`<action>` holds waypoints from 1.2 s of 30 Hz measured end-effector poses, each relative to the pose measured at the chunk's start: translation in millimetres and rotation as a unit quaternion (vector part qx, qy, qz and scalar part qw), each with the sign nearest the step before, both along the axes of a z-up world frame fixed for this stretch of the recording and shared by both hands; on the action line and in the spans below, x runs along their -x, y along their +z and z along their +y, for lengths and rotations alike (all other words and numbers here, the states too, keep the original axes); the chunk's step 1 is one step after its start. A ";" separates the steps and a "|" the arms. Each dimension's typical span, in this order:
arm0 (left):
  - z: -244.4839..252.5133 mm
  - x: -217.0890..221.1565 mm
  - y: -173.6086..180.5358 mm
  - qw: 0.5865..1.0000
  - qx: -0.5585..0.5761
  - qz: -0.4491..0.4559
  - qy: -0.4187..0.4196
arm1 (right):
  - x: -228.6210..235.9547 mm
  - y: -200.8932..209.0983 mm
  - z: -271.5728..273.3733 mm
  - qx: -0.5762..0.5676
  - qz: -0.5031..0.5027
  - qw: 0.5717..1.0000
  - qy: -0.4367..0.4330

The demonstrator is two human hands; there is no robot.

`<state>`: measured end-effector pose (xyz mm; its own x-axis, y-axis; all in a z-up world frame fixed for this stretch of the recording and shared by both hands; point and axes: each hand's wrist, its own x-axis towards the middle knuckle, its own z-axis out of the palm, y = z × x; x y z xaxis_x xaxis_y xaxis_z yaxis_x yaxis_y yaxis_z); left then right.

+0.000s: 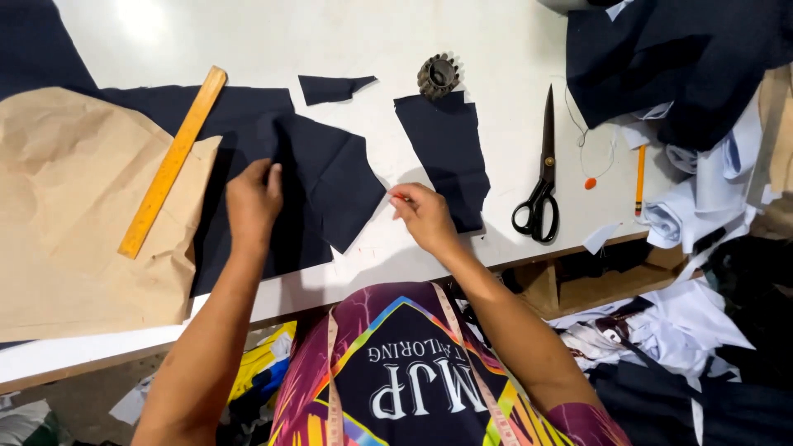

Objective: The person folds multiple dark fabric pieces on a white table, aligning edges and stacking them. They also handle a brown paper pattern and a wooden ruler, moving them aside to clear the workspace. The folded fabric pieces are gathered into a neat stack.

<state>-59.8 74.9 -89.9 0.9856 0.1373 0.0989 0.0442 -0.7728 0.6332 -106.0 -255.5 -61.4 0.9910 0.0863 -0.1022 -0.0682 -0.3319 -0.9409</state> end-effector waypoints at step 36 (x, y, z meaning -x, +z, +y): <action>-38.6 -9.9 43.4 0.943 -0.191 0.061 -0.266 | -50.8 23.3 62.5 0.371 -0.119 0.905 0.171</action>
